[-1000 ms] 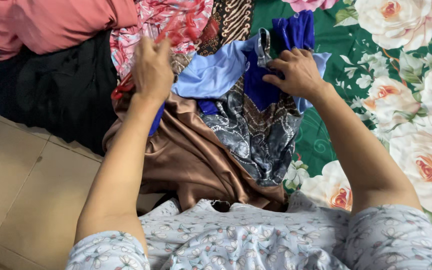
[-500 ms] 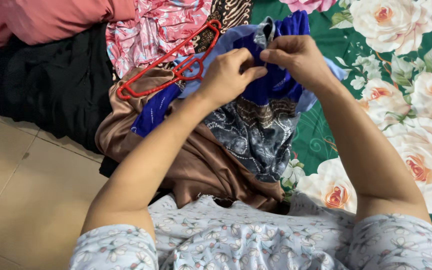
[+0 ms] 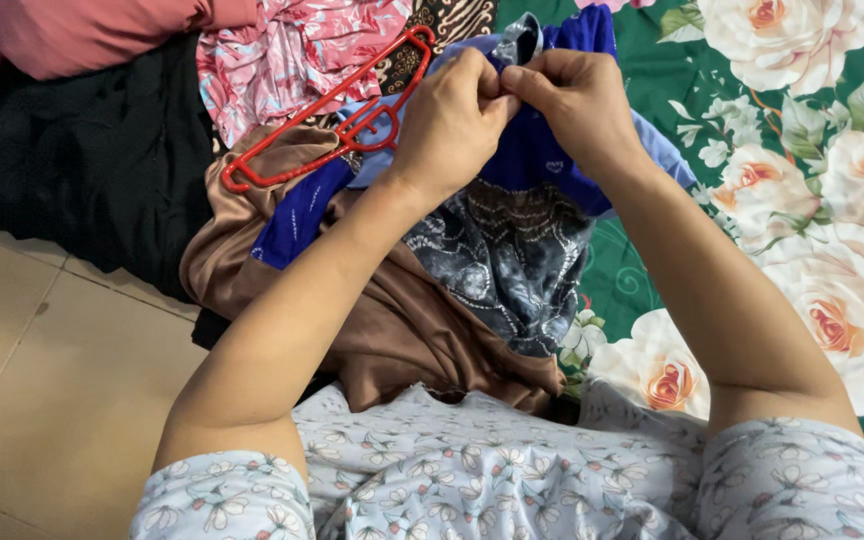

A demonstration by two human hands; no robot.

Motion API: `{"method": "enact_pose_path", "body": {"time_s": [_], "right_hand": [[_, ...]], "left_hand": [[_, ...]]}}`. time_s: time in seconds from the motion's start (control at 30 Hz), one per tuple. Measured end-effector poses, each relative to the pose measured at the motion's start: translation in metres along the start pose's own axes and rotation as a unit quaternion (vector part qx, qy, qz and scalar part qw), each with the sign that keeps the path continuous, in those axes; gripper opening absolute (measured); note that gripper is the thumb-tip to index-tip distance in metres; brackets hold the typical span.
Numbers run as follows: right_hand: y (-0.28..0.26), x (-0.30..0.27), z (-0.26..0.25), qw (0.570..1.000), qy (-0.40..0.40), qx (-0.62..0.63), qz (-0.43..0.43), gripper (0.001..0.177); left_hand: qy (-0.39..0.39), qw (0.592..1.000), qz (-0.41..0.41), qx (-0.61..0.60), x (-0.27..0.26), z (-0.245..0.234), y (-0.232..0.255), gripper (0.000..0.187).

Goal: The person organizes garments on a bed and places them onto hangers before hanging them in a closet.

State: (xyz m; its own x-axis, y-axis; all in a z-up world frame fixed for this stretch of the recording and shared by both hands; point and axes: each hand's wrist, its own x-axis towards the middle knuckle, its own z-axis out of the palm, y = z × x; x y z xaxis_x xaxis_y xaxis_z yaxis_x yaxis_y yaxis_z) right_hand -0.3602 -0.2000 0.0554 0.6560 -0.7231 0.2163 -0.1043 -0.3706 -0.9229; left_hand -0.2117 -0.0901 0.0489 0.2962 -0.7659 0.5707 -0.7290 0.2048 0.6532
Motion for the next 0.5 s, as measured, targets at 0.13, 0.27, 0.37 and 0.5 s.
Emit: {"method": "enact_pose_path", "body": {"time_s": [0.13, 0.27, 0.37, 0.5], "right_hand": [[-0.008, -0.003, -0.002, 0.99, -0.016, 0.058, 0.13, 0.023], [-0.015, -0.003, 0.0, 0.97, -0.02, 0.139, 0.199, 0.027], [-0.008, -0.002, 0.003, 0.958, -0.036, 0.185, 0.214, 0.022], [0.007, 0.002, 0.016, 0.993, -0.029, 0.09, 0.072, 0.019]], "left_hand": [[0.018, 0.999, 0.029, 0.003, -0.002, -0.003, 0.0, 0.025], [-0.024, 0.999, 0.024, 0.006, -0.003, -0.007, -0.01, 0.023], [-0.006, 1.0, 0.022, 0.001, -0.008, -0.001, -0.015, 0.023], [-0.093, 0.944, -0.255, -0.187, -0.004, 0.004, -0.015, 0.018]]}}
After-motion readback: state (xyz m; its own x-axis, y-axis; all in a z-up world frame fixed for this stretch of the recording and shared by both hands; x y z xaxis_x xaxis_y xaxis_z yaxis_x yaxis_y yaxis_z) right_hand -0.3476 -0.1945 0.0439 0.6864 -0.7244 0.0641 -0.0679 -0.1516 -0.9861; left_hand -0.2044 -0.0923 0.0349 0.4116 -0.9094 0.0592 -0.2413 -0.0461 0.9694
